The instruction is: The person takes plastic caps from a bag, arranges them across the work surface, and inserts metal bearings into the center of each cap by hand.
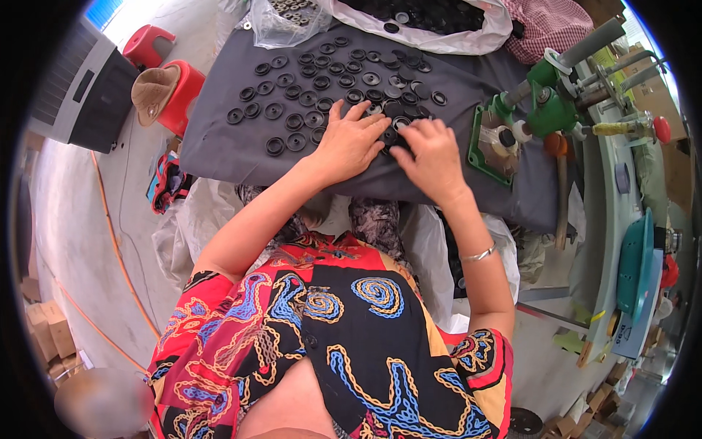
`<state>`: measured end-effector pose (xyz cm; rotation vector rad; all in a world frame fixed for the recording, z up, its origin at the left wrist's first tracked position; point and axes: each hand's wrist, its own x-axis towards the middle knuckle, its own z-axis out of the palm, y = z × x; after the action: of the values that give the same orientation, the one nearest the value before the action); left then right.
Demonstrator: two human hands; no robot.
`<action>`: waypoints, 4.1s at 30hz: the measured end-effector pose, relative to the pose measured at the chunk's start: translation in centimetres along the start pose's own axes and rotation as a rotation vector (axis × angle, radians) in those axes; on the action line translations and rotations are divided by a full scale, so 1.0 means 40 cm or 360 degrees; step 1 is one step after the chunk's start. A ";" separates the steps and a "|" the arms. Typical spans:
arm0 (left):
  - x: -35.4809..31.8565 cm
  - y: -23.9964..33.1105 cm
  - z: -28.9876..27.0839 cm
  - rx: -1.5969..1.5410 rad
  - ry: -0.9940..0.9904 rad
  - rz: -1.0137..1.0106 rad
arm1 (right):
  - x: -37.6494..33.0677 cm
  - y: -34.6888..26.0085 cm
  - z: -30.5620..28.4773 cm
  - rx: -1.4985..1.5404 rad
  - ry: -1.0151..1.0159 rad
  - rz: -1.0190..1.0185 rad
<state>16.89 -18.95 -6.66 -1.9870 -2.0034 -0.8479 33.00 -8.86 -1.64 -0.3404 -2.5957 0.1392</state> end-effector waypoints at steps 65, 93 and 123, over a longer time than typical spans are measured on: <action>0.065 -0.050 -0.035 0.0221 -0.0122 -0.0171 | 0.049 -0.008 0.044 0.0380 0.0310 0.0280; -0.206 -0.267 -0.231 -0.0070 0.0372 -0.0732 | 0.187 -0.045 0.181 0.0239 -0.0275 0.0256; -0.218 -0.276 -0.208 0.0397 0.0656 -0.0651 | 0.132 0.060 0.074 -0.0020 -0.0214 0.0427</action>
<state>4.86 -29.99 -7.20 -1.1730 -2.1557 -0.9368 27.60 -5.23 -2.05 -0.7062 -2.6717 0.2468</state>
